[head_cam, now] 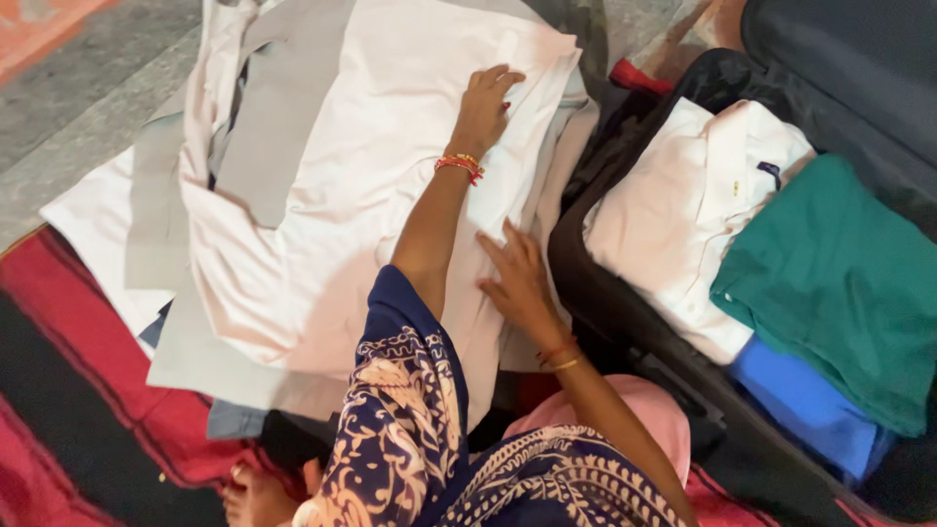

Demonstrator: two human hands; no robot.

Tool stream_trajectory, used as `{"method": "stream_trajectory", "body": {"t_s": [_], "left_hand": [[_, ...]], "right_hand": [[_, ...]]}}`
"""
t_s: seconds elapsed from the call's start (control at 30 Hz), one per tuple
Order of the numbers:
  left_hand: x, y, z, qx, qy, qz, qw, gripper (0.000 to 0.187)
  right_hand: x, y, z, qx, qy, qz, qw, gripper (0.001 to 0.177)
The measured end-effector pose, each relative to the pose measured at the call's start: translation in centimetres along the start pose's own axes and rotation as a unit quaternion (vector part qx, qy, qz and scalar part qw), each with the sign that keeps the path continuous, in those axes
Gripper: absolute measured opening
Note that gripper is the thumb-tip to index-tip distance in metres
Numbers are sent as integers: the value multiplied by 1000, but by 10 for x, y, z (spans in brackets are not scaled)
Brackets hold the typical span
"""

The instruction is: The person folds shirts and trousers by hand and places them inside an open suitcase.

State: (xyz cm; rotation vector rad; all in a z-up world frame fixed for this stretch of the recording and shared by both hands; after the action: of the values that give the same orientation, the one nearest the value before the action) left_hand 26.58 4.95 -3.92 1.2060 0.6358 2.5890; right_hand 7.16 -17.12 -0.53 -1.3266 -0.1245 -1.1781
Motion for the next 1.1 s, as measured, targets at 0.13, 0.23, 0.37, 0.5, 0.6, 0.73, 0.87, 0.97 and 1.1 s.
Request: {"method": "stream_trajectory", "body": {"t_s": [0.13,0.23,0.37,0.5,0.6,0.73,0.87,0.97,1.1], "left_hand": [[-37,-17,20,88,-98,54,990,51],[-61,-35,31,161,-149,48,974,45],[-62,-44,51,147,-103,57,982,55],[-41,-44,46,156,-162,30,974,85],[-24,-39,34,155,-228,103,956,85],[9,-10,4,51,-163,160,972,78],[35,24,-53,-44,-182,170,968,74],[58,43,-109,-55,-242,129,960,63],[115,50,-169,-33,-288,57,955,62]], "right_hand": [[-1,14,-4,-24,-2,44,999,62],[1,18,-4,-38,-1,61,997,60],[4,16,-4,-43,-9,90,995,61],[6,13,-3,-36,-4,87,996,59],[6,12,-2,-38,-7,91,995,58],[3,15,-6,-37,-6,108,993,56],[1,18,-5,-12,9,77,997,56],[-4,23,-7,-11,6,72,997,57],[-9,27,-8,4,7,60,998,58]]}}
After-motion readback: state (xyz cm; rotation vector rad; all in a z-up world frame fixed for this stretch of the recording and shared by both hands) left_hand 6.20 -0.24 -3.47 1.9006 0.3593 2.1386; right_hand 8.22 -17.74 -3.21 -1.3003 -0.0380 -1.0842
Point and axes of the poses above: each hand's wrist, its own z-axis towards the middle knuckle, its own x-axis out of the back of the hand, y = z × x, the point moved 8 cm from there along z, towards the middle knuckle, and after that the axes turned 9 degrees about z, right-handed, at the moved point
